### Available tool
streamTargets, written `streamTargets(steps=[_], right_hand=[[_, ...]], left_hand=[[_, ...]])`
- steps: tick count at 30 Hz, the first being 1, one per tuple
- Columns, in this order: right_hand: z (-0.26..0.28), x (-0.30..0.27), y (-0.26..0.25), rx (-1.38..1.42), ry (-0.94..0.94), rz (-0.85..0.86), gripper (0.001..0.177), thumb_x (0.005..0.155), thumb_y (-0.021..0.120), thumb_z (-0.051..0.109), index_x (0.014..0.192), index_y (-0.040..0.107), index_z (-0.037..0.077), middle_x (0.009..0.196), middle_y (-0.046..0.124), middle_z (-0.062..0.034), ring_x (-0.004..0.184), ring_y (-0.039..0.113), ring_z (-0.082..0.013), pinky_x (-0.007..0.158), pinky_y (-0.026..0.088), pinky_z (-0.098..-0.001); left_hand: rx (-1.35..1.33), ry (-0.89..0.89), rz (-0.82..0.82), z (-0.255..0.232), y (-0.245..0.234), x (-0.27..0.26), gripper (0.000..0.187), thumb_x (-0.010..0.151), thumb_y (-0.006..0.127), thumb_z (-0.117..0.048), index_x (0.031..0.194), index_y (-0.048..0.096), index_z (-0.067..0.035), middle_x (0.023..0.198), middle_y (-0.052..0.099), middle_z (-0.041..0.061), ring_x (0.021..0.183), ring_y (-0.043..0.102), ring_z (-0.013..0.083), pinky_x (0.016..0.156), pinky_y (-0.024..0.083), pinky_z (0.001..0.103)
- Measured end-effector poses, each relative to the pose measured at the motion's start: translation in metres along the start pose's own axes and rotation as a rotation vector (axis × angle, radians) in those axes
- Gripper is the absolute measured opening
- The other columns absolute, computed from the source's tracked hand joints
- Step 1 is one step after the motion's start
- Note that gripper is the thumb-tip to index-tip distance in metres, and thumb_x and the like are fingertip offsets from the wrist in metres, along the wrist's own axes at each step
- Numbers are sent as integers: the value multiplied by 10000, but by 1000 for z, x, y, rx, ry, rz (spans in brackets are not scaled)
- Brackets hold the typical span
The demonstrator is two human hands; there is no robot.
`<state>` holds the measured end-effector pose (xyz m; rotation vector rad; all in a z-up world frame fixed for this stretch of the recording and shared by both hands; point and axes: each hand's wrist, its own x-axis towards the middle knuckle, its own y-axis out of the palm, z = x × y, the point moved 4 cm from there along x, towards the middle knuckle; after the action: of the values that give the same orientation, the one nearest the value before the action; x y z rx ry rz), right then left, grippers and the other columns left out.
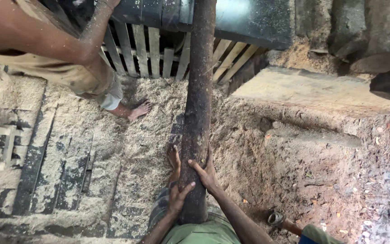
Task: The person uses a saw to cut wood logs and planks into smaller pieces, feeding the wood into the blade by hand and moving finished pieces aside.
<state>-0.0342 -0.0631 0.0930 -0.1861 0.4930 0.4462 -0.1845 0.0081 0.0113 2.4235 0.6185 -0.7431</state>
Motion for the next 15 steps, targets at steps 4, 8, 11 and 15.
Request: streamTargets(steps=[4, 8, 11, 15], right_hand=[[25, 33, 4, 18, -78, 5, 1150, 807, 797, 378, 1621, 9, 181, 1466, 407, -366, 1156, 678, -447, 899, 604, -524], [36, 56, 2, 17, 64, -2, 1174, 777, 791, 371, 1624, -2, 193, 1454, 413, -356, 1158, 659, -443, 922, 638, -524], [60, 86, 1, -21, -193, 7, 1149, 854, 818, 355, 1646, 20, 114, 1517, 378, -385, 1266, 602, -463, 994, 603, -539], [78, 131, -1, 4, -100, 1, 1195, 797, 803, 406, 1622, -25, 155, 1498, 346, -361, 1185, 649, -464, 885, 598, -551]], left_hand=[[40, 103, 22, -23, 4, 35, 539, 814, 797, -310, 1251, 671, -20, 1129, 751, 86, 1017, 705, 195, 917, 545, 330], [76, 0, -9, -37, 5, 52, 595, 791, 802, -314, 1280, 667, -5, 1153, 754, 141, 1021, 723, 254, 908, 572, 369], [222, 104, -125, -76, 19, 69, 806, 782, 835, -351, 1446, 524, -18, 1299, 674, 156, 1172, 678, 274, 994, 545, 393], [542, 55, -105, -139, 43, 85, 1307, 591, 944, -406, 1592, 157, -108, 1401, 498, 193, 1216, 619, 333, 969, 576, 474]])
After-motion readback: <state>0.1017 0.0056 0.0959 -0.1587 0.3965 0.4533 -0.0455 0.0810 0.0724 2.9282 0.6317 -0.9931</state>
